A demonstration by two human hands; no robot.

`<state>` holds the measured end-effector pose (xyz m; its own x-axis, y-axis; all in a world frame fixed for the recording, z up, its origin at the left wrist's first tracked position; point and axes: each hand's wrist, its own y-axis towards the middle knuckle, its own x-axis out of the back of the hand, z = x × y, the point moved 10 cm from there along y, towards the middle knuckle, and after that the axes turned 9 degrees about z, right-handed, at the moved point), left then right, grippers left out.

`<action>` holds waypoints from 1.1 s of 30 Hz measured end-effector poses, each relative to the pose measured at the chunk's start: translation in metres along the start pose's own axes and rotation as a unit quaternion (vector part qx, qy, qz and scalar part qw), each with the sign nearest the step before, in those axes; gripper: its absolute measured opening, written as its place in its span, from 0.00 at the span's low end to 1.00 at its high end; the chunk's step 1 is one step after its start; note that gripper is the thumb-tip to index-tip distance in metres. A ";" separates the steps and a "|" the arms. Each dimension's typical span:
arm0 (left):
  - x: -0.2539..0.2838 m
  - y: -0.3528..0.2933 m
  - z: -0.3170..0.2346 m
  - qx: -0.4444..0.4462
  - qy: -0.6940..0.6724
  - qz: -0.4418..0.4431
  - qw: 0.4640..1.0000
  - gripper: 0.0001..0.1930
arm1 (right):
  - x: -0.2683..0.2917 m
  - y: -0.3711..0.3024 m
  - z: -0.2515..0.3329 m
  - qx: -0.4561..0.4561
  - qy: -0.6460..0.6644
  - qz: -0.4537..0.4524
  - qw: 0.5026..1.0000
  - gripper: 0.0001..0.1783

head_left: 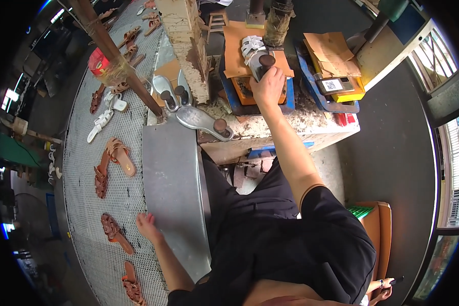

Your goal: The person is using a manual pressing machine to attach soles to sandal uppers.

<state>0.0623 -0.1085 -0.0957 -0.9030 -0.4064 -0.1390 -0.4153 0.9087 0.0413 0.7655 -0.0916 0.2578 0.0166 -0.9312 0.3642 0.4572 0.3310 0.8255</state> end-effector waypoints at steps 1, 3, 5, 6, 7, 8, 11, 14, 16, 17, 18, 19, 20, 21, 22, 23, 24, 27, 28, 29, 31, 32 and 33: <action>0.030 0.017 -0.002 -0.016 0.015 -0.047 0.999 0.24 | 0.002 0.001 0.003 0.002 0.001 -0.004 1.000 0.38; 0.109 0.042 -0.032 -0.148 0.294 -0.147 0.933 0.27 | 0.008 -0.015 0.015 -0.003 0.021 0.024 0.999 0.42; 0.164 0.059 -0.052 -0.206 0.453 -0.188 0.847 0.32 | 0.040 -0.041 0.036 0.081 0.038 -0.057 0.994 0.45; 0.169 0.059 -0.041 -0.203 0.449 -0.186 0.850 0.32 | 0.045 -0.064 0.042 0.116 0.056 -0.047 0.991 0.44; 0.176 0.070 -0.016 -0.004 0.515 -0.222 0.828 0.34 | 0.050 -0.085 0.034 0.128 0.054 -0.038 0.990 0.41; 0.196 0.064 0.007 0.194 0.563 -0.258 0.760 0.35 | 0.048 -0.107 0.035 0.130 0.071 0.021 0.989 0.38; 0.260 0.083 0.029 0.216 0.571 -0.284 0.739 0.36 | 0.038 -0.174 0.047 0.156 0.108 0.143 0.971 0.35; 0.236 0.098 0.032 0.104 0.609 -0.268 0.739 0.34 | 0.034 -0.243 0.055 0.187 0.110 0.191 0.957 0.27; 0.170 0.117 0.021 0.008 0.634 -0.222 0.741 0.31 | 0.038 -0.268 0.052 0.170 0.130 0.238 0.947 0.26; 0.157 0.123 0.014 0.008 0.634 -0.221 0.741 0.31 | 0.035 -0.276 0.058 0.160 0.153 0.253 0.942 0.25; 0.140 0.127 0.007 -0.024 0.646 -0.221 0.730 0.32 | 0.029 -0.284 0.060 0.146 0.168 0.268 0.937 0.25; 0.123 0.129 0.000 -0.056 0.659 -0.221 0.717 0.32 | 0.024 -0.292 0.062 0.132 0.183 0.285 0.932 0.25; 0.113 0.125 0.004 -0.047 0.658 -0.221 0.718 0.32 | 0.020 -0.300 0.064 0.125 0.190 0.305 0.925 0.24; 0.100 0.118 0.005 -0.050 0.668 -0.225 0.708 0.32 | 0.018 -0.304 0.066 0.131 0.188 0.312 0.922 0.24; 0.088 0.115 0.004 -0.053 0.678 -0.228 0.696 0.33 | 0.013 -0.308 0.066 0.128 0.201 0.332 0.913 0.24; 0.089 0.114 -0.002 -0.079 0.674 -0.247 0.692 0.32 | 0.005 -0.314 0.074 0.127 0.222 0.354 0.900 0.24; 0.101 0.116 -0.011 -0.102 0.670 -0.271 0.683 0.32 | 0.000 -0.322 0.091 0.135 0.229 0.370 0.890 0.24; 0.038 0.123 -0.042 -0.287 0.623 -0.142 0.713 0.23 | -0.011 -0.351 0.110 0.124 0.246 0.400 0.874 0.23; 0.041 0.121 -0.056 -0.333 0.580 -0.114 0.734 0.23 | -0.010 -0.365 0.121 0.131 0.248 0.408 0.869 0.22; 0.010 0.125 -0.072 -0.331 0.543 -0.086 0.767 0.18 | -0.010 -0.375 0.108 0.120 0.231 0.413 0.873 0.21; -0.012 0.118 -0.091 -0.281 0.596 -0.108 0.745 0.08 | 0.002 -0.388 0.095 0.097 0.210 0.423 0.876 0.20; -0.007 0.116 -0.106 -0.283 0.595 -0.153 0.737 0.11 | 0.008 -0.398 0.100 0.095 0.208 0.436 0.871 0.20; 0.013 0.129 -0.108 -0.227 0.587 -0.187 0.755 0.15 | 0.012 -0.406 0.106 0.095 0.207 0.446 0.866 0.19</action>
<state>-0.0144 -0.0069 0.0147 -0.0786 -0.6721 0.7363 -0.4193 0.6924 0.5872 0.4863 -0.2211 -0.0271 0.6223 -0.2538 0.7405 -0.0557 0.9292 0.3653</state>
